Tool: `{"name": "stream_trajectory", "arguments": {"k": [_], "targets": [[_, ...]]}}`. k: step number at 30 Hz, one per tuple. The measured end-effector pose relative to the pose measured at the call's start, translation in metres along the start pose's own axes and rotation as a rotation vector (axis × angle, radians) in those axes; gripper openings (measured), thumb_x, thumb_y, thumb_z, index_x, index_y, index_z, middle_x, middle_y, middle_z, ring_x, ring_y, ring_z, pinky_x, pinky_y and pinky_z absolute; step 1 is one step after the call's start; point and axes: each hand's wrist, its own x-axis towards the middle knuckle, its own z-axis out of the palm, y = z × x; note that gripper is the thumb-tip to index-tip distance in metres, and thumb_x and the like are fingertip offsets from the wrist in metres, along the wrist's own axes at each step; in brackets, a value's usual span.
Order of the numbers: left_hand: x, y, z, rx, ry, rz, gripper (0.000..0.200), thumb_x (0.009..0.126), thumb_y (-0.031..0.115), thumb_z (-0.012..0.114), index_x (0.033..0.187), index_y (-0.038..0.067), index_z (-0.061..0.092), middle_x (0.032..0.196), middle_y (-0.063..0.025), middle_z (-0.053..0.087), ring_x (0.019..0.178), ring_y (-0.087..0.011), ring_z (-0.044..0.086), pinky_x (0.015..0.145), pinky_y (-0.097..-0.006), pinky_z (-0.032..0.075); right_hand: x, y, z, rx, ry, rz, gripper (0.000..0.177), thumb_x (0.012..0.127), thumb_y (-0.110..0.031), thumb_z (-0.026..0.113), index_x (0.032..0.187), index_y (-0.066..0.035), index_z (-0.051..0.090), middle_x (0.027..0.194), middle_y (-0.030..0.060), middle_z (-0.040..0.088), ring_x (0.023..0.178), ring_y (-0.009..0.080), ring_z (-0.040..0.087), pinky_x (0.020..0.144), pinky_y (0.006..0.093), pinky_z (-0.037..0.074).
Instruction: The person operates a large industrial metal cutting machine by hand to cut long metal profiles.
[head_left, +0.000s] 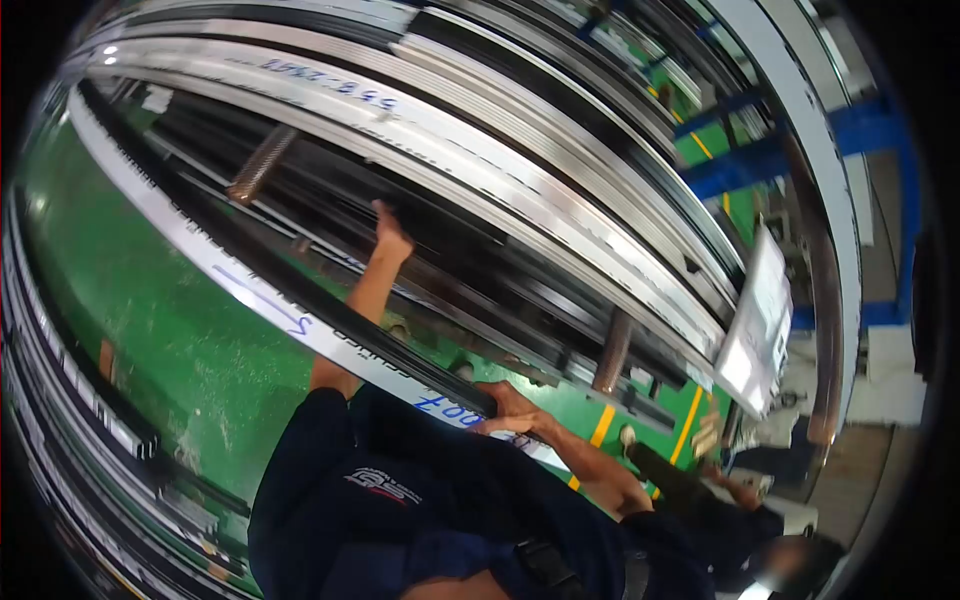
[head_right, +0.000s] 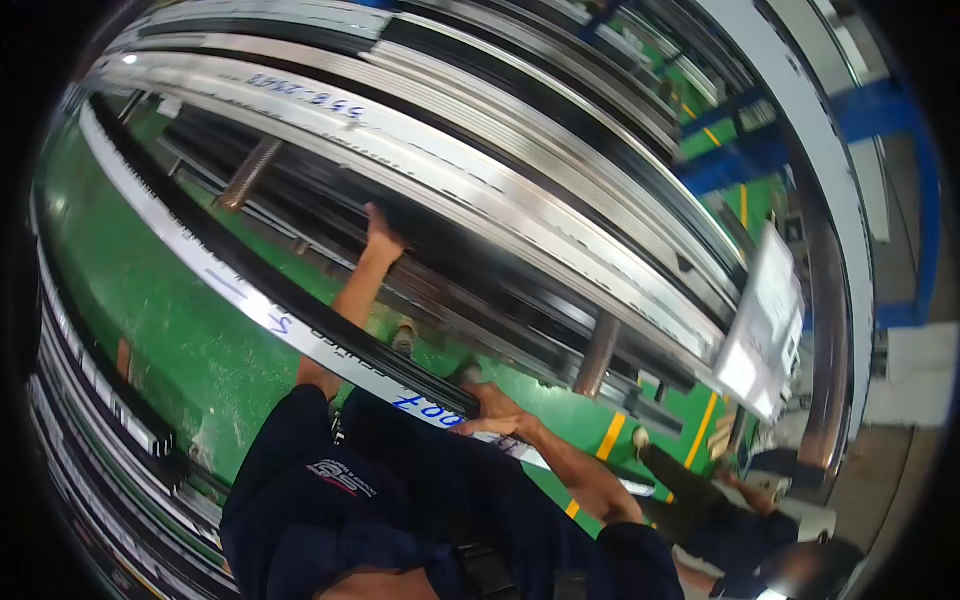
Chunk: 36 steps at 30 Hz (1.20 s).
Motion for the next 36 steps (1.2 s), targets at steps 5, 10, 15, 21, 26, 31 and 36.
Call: {"name": "stream_trajectory", "arguments": {"k": [5, 10, 15, 21, 26, 31, 36], "targets": [[0.028, -0.017, 0.001, -0.047, 0.292, 0.046, 0.079, 0.099, 0.067, 0.036, 0.154, 0.01, 0.036, 0.146, -0.0097, 0.053, 0.13, -0.0307, 0.054, 0.112, -0.0507, 0.04, -0.009, -0.019, -0.004, 0.036, 0.014, 0.04, 0.064, 0.073, -0.03, 0.084, 0.118, 0.009, 0.06, 0.082, 0.0164, 0.072, 0.075, 0.02, 0.072, 0.069, 0.0332, 0.058], [0.028, -0.014, 0.004, -0.02, 0.305, 0.05, 0.08, 0.099, 0.064, 0.04, 0.155, 0.007, 0.029, 0.145, -0.0126, 0.052, 0.128, -0.0315, 0.054, 0.109, -0.0494, 0.041, -0.01, -0.011, -0.004, -0.035, 0.0, 0.019, 0.061, 0.073, -0.029, 0.085, 0.115, 0.009, 0.06, 0.082, 0.0162, 0.072, 0.075, 0.0212, 0.072, 0.069, 0.0332, 0.058], [0.017, -0.015, 0.006, 0.021, 0.337, 0.05, 0.083, 0.099, 0.06, 0.045, 0.156, 0.004, 0.023, 0.145, -0.0155, 0.052, 0.127, -0.0324, 0.055, 0.107, -0.0481, 0.042, -0.011, -0.006, -0.003, -0.009, -0.016, 0.055, 0.06, 0.073, -0.029, 0.084, 0.113, 0.008, 0.06, 0.079, 0.0144, 0.071, 0.072, 0.0213, 0.071, 0.069, 0.0336, 0.057], [-0.008, -0.011, 0.038, 0.387, 0.582, 0.051, 0.088, 0.099, 0.056, 0.05, 0.158, 0.0, 0.016, 0.144, -0.019, 0.052, 0.125, -0.0335, 0.056, 0.104, -0.0466, 0.043, -0.008, -0.018, -0.01, -0.022, -0.087, 0.15, 0.062, 0.073, -0.026, 0.083, 0.119, 0.008, 0.059, 0.089, 0.0155, 0.073, 0.079, 0.0193, 0.07, 0.071, 0.0324, 0.056], [-0.199, -0.014, -0.074, 1.101, -0.237, 0.898, 0.079, 0.098, 0.049, 0.059, 0.152, 0.0, 0.03, 0.154, -0.0222, 0.034, 0.14, -0.0328, 0.035, 0.107, -0.0495, 0.038, -0.005, 0.016, -0.018, -0.093, -0.12, 0.022, 0.075, 0.069, -0.039, 0.082, 0.127, 0.005, 0.061, 0.106, 0.0193, 0.071, 0.097, 0.0241, 0.068, 0.087, 0.0375, 0.051], [-0.122, -0.05, -0.121, 0.321, 0.053, 0.082, 0.07, 0.098, 0.046, 0.059, 0.144, 0.0, 0.036, 0.144, -0.0214, 0.039, 0.129, -0.0314, 0.04, 0.099, -0.048, 0.04, -0.002, -0.019, -0.045, -0.2, -0.099, 0.056, 0.071, 0.074, -0.038, 0.085, 0.125, 0.006, 0.062, 0.104, 0.0177, 0.072, 0.095, 0.0206, 0.068, 0.085, 0.0363, 0.053], [-0.097, -0.065, -0.083, 0.214, 0.101, 0.046, 0.061, 0.098, 0.044, 0.058, 0.137, 0.0, 0.041, 0.134, -0.0206, 0.045, 0.117, -0.03, 0.045, 0.091, -0.0466, 0.042, 0.012, -0.011, -0.058, -0.112, -0.184, 0.118, 0.064, 0.071, -0.023, 0.087, 0.125, 0.003, 0.063, 0.106, 0.0141, 0.073, 0.096, 0.0191, 0.068, 0.089, 0.0348, 0.053]]}}
